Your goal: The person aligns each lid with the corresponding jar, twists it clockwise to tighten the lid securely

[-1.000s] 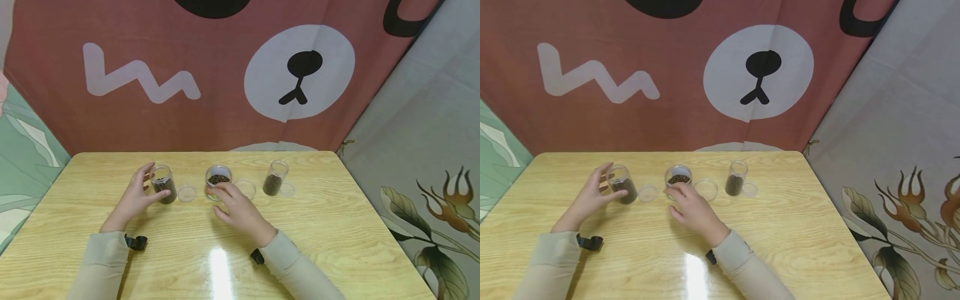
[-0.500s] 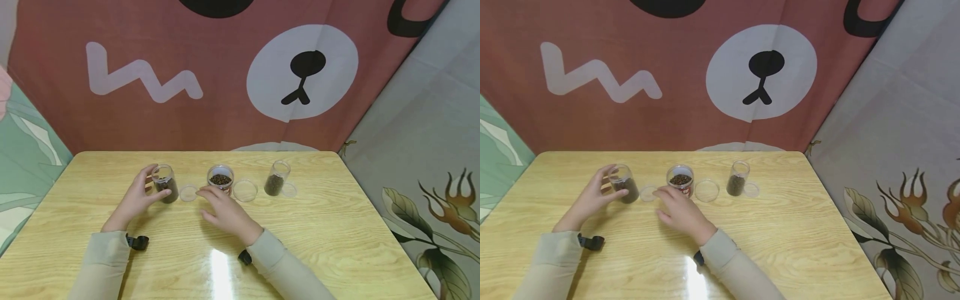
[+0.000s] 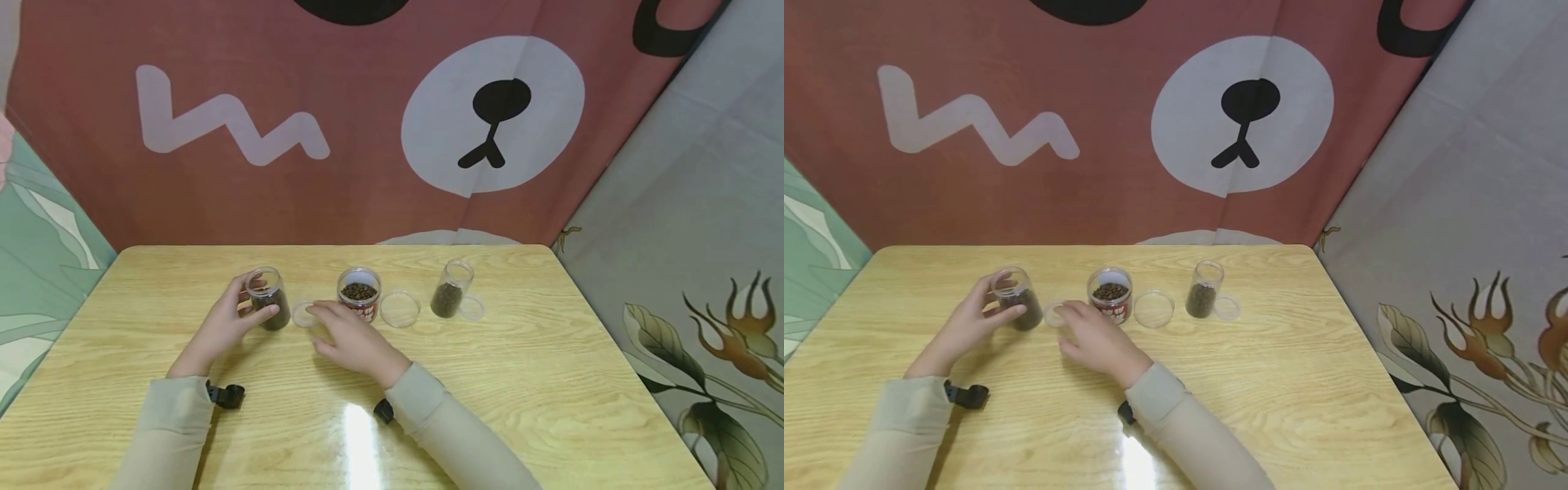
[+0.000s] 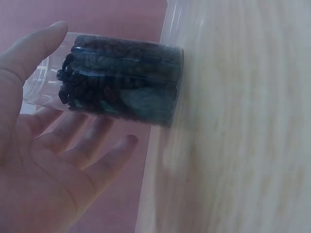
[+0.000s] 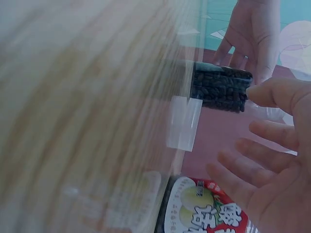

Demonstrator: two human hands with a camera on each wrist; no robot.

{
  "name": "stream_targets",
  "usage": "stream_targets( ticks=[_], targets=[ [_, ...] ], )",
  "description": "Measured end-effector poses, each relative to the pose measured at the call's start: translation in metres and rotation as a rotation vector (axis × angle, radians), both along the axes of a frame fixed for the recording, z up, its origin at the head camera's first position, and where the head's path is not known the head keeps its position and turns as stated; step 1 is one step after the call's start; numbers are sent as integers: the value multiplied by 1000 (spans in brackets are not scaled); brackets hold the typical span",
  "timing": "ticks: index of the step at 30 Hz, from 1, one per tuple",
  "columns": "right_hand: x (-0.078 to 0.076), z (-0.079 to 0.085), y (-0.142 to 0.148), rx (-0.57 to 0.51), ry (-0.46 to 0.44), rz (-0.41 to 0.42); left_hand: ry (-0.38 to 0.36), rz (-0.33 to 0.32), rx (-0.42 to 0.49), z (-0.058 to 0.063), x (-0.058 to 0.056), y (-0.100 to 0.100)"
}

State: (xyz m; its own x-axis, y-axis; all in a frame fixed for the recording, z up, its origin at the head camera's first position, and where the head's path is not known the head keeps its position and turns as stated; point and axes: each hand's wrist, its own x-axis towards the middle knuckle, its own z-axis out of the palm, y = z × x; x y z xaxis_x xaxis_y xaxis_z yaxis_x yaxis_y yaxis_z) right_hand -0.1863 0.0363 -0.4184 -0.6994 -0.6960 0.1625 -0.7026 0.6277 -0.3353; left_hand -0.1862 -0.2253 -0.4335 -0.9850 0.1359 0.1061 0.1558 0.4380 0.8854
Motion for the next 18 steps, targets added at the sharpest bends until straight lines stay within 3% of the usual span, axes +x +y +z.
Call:
stream_targets(
  ticks=[10, 18],
  targets=[
    [-9, -3, -19, 63, -143, -8, 18, -3, -4, -5, -3, -1],
    [-16, -4, -30, 74, -170, -31, -5, -19, 9, -4, -3, -4]
  ],
)
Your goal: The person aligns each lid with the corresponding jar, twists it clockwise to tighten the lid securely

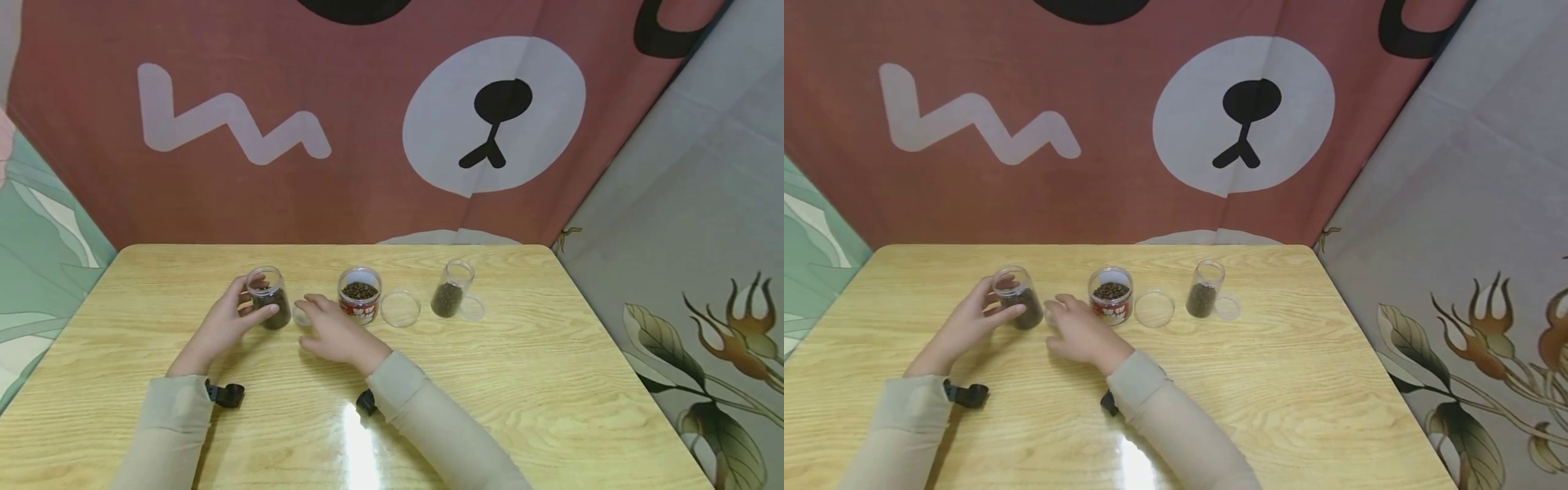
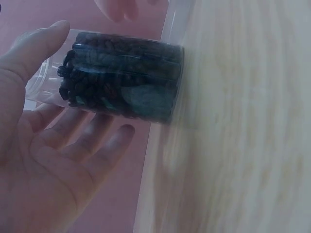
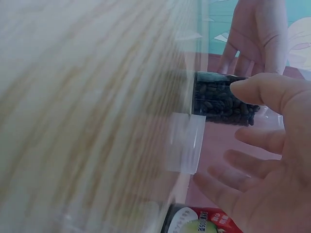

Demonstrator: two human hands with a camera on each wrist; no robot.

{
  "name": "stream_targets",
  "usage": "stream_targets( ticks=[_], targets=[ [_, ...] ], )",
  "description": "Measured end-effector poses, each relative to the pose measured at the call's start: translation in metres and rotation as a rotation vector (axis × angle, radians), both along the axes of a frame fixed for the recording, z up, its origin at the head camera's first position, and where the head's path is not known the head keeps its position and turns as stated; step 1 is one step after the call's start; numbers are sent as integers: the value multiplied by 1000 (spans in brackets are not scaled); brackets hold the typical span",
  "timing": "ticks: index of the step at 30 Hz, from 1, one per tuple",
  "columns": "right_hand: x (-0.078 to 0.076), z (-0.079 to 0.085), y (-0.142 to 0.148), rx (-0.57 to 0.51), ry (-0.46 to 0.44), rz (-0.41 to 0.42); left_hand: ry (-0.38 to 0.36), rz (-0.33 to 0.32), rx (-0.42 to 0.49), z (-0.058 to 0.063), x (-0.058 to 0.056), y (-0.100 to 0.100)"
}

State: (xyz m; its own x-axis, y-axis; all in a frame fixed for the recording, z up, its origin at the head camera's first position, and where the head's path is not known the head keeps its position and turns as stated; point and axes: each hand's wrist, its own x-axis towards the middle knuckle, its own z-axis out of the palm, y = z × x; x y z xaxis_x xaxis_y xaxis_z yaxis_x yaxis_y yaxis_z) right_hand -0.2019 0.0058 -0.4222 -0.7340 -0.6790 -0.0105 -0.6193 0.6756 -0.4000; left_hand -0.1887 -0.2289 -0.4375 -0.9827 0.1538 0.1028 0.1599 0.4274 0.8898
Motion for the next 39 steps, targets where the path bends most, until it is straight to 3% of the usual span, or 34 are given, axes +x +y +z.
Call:
stream_targets(
  ticks=[22, 39],
  targets=[
    [-13, -7, -19, 137, 69, -60, -39, -27, -14, 4, 1, -4],
    [-13, -5, -20, 171, 90, -85, -74, -48, -21, 5, 4, -9]
  ],
)
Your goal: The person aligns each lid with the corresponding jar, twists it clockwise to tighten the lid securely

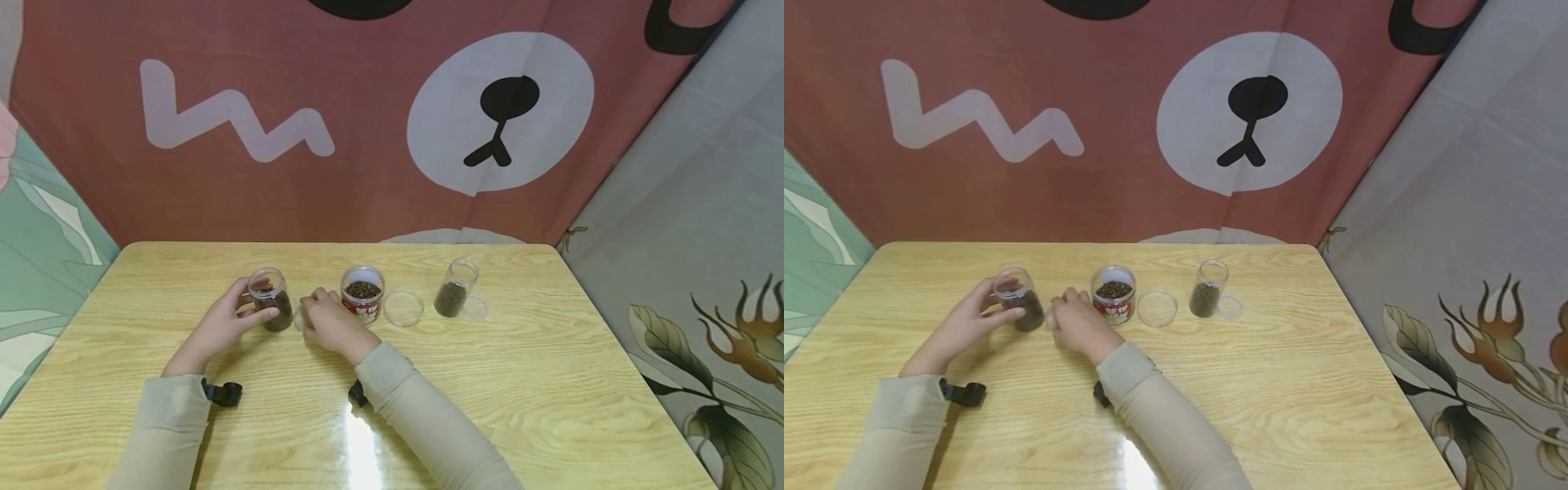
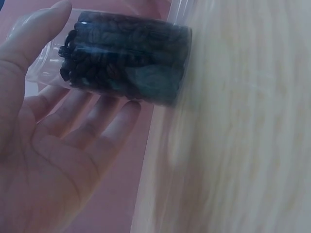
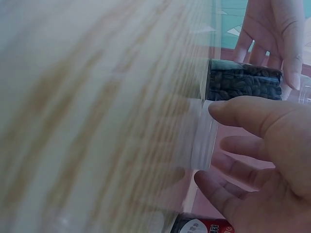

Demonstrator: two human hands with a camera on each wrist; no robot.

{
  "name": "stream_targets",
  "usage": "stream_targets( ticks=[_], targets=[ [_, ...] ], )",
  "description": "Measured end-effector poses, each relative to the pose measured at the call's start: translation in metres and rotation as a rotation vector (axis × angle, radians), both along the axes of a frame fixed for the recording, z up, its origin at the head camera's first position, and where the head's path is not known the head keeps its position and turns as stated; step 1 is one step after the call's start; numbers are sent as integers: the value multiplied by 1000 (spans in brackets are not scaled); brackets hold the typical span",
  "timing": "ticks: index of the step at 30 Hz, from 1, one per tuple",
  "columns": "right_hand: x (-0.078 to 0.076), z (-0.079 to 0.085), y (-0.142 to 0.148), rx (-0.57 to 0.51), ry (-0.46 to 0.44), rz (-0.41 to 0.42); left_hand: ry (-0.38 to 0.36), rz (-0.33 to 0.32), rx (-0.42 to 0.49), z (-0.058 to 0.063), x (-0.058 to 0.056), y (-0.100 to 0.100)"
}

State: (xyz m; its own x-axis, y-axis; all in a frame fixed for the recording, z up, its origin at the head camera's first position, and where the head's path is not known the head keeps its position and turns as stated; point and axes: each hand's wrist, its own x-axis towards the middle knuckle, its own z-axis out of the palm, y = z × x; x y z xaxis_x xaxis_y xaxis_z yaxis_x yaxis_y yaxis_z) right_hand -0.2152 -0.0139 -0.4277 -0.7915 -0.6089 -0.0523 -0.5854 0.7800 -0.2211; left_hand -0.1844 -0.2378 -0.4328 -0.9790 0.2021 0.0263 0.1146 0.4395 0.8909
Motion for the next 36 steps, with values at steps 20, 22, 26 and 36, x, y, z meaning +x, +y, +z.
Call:
stream_targets(
  ticks=[20, 22, 26, 36],
  targets=[
    [5, 1, 2, -58, -8, 7, 12, -39, 23, -4, 0, -6],
    [6, 2, 3, -73, 1, 2, 1, -26, 21, -4, 1, -6],
    [8, 5, 3, -120, 27, -4, -18, 3, 27, -4, 2, -8],
    [16, 8, 8, -276, 22, -70, 0, -2, 78, -8, 1, -11]
  ],
)
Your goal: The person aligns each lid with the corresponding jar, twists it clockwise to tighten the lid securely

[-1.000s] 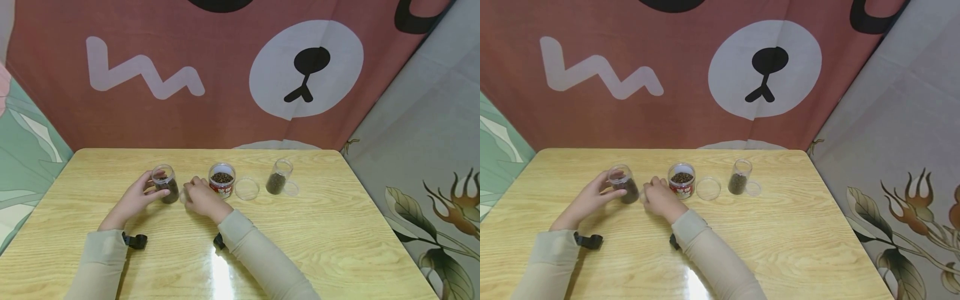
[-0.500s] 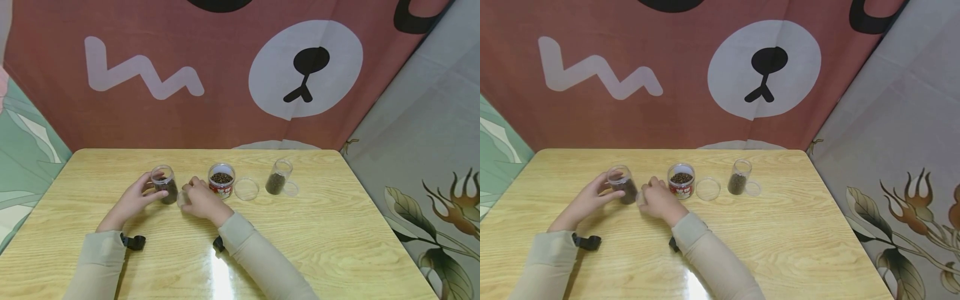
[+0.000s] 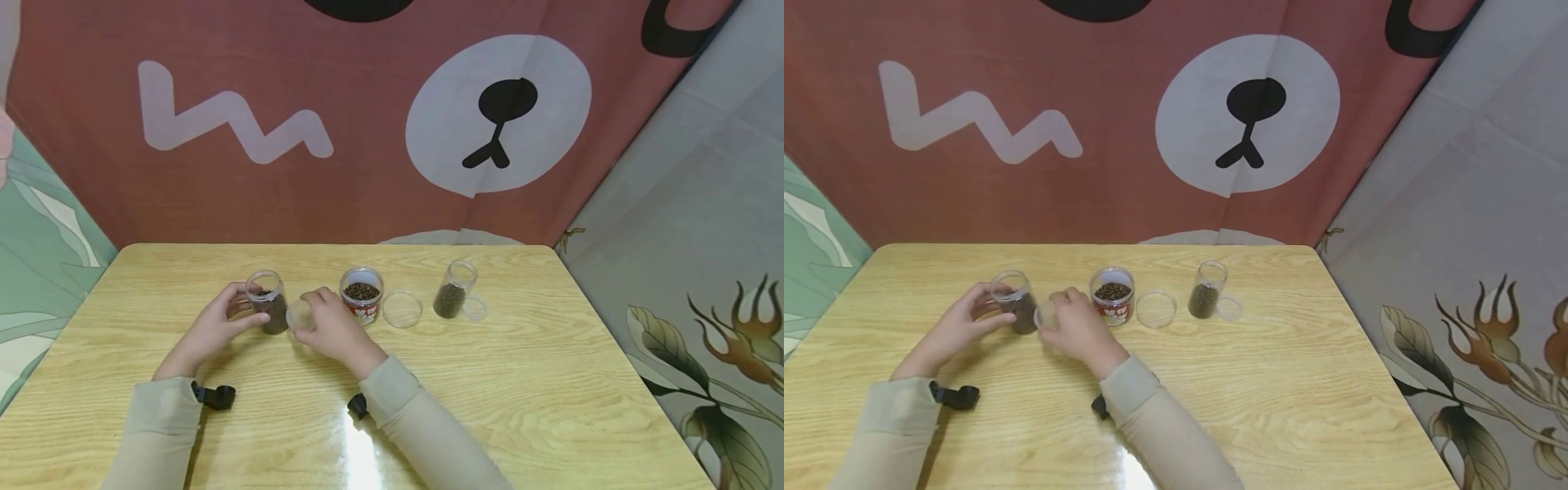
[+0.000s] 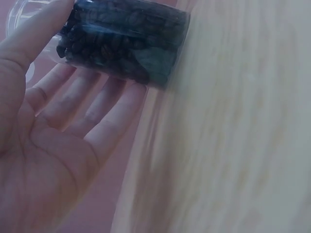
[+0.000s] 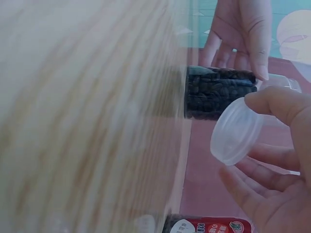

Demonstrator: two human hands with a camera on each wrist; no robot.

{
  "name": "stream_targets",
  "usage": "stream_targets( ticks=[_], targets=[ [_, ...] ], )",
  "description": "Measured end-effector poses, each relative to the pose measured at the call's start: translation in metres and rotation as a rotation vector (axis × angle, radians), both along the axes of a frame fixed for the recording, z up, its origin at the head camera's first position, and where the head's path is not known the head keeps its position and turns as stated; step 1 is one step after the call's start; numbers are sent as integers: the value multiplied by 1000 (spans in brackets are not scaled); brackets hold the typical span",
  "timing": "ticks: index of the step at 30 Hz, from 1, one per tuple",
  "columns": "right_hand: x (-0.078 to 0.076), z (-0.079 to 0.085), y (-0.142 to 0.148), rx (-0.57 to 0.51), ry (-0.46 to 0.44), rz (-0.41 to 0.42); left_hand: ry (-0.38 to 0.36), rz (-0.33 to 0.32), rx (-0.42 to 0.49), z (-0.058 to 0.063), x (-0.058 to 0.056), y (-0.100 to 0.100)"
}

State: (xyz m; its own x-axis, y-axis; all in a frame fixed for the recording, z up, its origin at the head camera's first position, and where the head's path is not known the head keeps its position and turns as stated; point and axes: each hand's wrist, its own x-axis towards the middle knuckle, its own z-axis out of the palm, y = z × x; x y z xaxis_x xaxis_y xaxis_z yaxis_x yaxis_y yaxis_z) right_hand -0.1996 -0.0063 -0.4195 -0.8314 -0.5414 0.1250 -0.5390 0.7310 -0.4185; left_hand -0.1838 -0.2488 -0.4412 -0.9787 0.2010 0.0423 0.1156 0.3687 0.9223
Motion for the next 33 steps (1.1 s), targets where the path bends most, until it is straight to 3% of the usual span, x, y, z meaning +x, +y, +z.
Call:
stream_targets(
  ticks=[14, 20, 27, 33],
  targets=[
    [7, -2, 4, -304, 93, -90, -4, -22, 55, -9, -1, -5],
    [6, 0, 5, -474, 85, -103, -2, -19, 69, -9, -1, -5],
    [2, 1, 8, -682, 124, -91, -8, -41, 55, -9, -2, 0],
    [-2, 0, 8, -758, 153, -33, -25, -56, 66, -13, -2, 0]
  ],
)
